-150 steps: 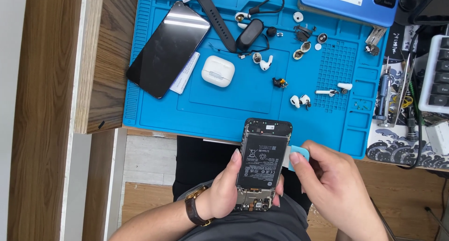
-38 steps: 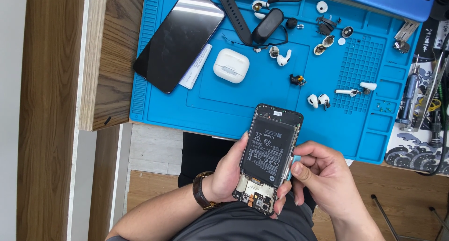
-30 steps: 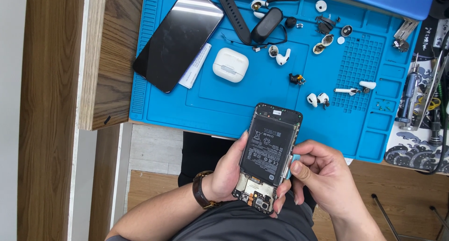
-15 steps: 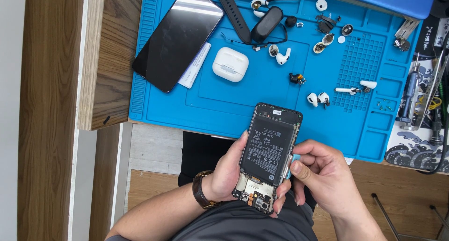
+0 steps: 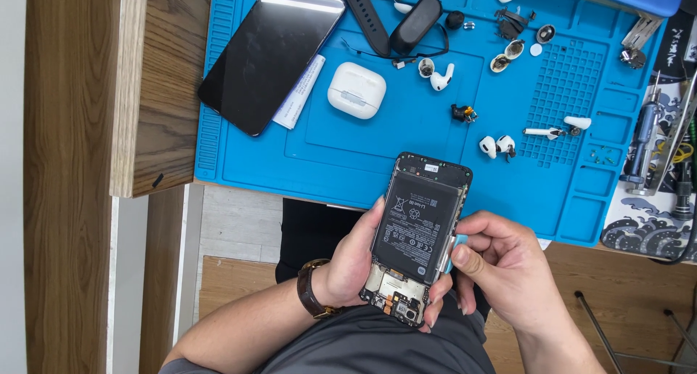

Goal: Removing a battery from a disassembled smartphone using a plastic pry tool and peeling off adhesive film.

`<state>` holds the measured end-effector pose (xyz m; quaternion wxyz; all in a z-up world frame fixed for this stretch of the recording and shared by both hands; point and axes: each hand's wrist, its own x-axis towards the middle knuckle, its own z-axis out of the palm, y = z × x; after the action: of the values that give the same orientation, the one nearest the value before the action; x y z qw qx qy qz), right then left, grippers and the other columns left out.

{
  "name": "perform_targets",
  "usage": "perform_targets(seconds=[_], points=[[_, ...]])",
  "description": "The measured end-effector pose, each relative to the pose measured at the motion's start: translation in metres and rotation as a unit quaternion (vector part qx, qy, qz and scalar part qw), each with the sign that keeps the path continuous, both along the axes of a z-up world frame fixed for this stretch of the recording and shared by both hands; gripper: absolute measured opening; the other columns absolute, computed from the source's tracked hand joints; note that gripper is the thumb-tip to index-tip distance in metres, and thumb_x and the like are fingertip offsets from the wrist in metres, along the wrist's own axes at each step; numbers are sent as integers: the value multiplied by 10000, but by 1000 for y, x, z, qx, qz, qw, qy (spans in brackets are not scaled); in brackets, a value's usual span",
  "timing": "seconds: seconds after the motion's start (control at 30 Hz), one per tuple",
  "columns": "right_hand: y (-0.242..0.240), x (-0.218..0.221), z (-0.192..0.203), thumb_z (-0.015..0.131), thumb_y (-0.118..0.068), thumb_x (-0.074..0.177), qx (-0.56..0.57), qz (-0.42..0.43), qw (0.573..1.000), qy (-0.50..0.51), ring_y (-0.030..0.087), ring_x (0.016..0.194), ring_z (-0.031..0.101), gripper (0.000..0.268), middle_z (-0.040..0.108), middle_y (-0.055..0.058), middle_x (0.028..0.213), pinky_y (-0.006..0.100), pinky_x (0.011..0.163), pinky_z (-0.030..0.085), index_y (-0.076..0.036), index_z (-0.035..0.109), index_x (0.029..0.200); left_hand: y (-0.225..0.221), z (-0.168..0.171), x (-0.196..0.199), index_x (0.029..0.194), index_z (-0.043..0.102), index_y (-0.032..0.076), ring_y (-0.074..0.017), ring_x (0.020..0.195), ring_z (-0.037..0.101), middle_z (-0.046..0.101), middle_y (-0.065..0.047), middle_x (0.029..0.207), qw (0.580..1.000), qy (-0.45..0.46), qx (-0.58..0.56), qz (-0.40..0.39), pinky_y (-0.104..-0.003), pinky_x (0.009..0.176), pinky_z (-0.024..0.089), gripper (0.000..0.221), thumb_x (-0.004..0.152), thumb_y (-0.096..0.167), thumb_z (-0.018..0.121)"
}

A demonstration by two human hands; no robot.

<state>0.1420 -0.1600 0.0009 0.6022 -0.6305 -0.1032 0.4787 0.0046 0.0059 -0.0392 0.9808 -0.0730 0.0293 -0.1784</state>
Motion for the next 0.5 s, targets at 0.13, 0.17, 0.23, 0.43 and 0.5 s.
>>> perform_targets(seconds=[0.13,0.17,0.23,0.43,0.5], points=[[-2,2,4,732,-182,880,-7,9,1000,3,254,245,617,248,825,203,803,291,227,463,-3,661,1037,3,6,1,1394,529,-23,-377,869,684,631,-248,1013,1000,11,6,0,-481,823,555,966,1018,817,235],[-2,1,6,714,-149,890,-23,1,1000,-8,260,251,628,234,820,212,755,289,240,470,4,666,1061,5,9,2,1386,524,-34,-377,852,682,632,-251,1011,999,17,31,8,-470,811,556,948,1017,794,245],[-1,-1,16,697,-115,900,-42,-9,999,-18,265,258,639,225,814,221,707,288,254,477,12,670,1085,6,12,4,1377,519,-45,-377,836,680,633,-255,1010,998,23,54,15,-460,798,556,930,1017,771,254],[12,-11,53,716,-199,885,-252,18,938,-237,162,438,817,237,843,38,713,206,460,490,-112,784,1095,-4,12,0,1438,498,-47,-364,901,702,666,-269,1081,985,51,157,48,-471,896,577,895,1036,706,228],[18,-19,61,818,-153,843,-307,-54,888,-337,68,537,684,146,726,19,678,195,470,430,-95,683,844,-6,14,-2,1474,488,-70,-328,945,704,682,-232,1145,971,52,222,71,-452,949,576,937,1015,694,200]])
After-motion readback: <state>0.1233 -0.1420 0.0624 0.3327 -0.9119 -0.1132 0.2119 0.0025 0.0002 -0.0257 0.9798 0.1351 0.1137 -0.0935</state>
